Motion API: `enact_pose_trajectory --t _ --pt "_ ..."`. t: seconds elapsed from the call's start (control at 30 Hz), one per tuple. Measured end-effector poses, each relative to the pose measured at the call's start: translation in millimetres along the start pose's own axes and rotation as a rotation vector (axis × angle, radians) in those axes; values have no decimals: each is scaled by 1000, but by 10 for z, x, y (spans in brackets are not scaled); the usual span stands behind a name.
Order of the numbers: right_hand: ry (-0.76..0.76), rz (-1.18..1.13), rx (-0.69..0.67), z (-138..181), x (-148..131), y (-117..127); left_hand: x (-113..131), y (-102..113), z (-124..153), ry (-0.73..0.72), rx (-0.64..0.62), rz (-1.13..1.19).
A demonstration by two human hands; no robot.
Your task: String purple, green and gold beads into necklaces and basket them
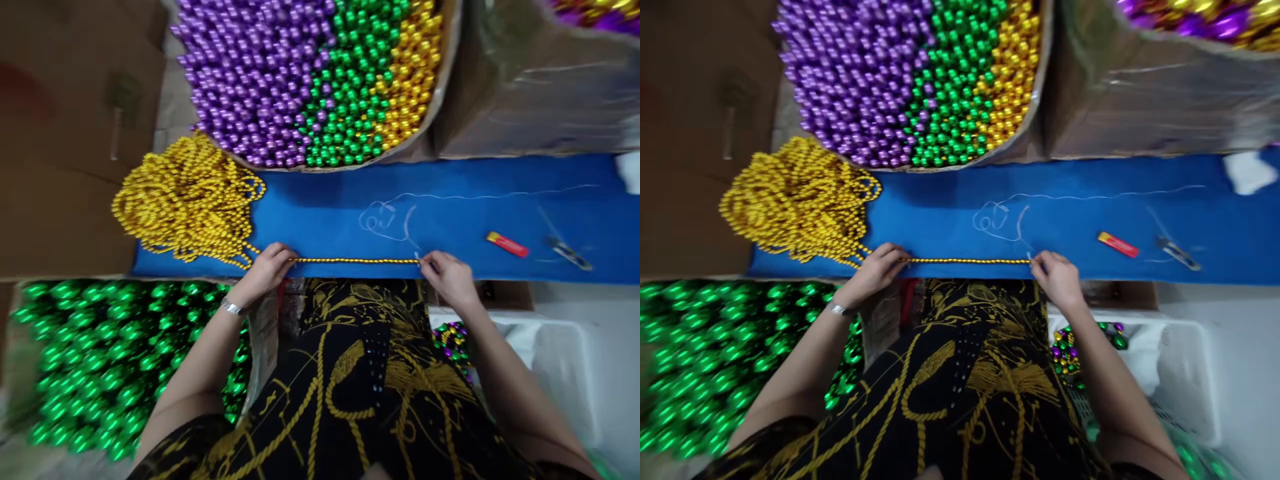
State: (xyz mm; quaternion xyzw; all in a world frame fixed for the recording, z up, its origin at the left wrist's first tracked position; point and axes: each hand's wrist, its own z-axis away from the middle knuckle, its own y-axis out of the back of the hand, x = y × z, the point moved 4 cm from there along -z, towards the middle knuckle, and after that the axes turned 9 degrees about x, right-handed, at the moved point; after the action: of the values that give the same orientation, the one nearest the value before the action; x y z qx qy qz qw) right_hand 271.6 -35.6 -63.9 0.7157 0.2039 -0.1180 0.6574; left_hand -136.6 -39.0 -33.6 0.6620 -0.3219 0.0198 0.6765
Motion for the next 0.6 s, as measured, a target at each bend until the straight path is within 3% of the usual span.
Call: enact_pose_trajectory --t 0.6 --pt "5 15 17 -36 7 1 -101 -28 36 -6 -37 66"
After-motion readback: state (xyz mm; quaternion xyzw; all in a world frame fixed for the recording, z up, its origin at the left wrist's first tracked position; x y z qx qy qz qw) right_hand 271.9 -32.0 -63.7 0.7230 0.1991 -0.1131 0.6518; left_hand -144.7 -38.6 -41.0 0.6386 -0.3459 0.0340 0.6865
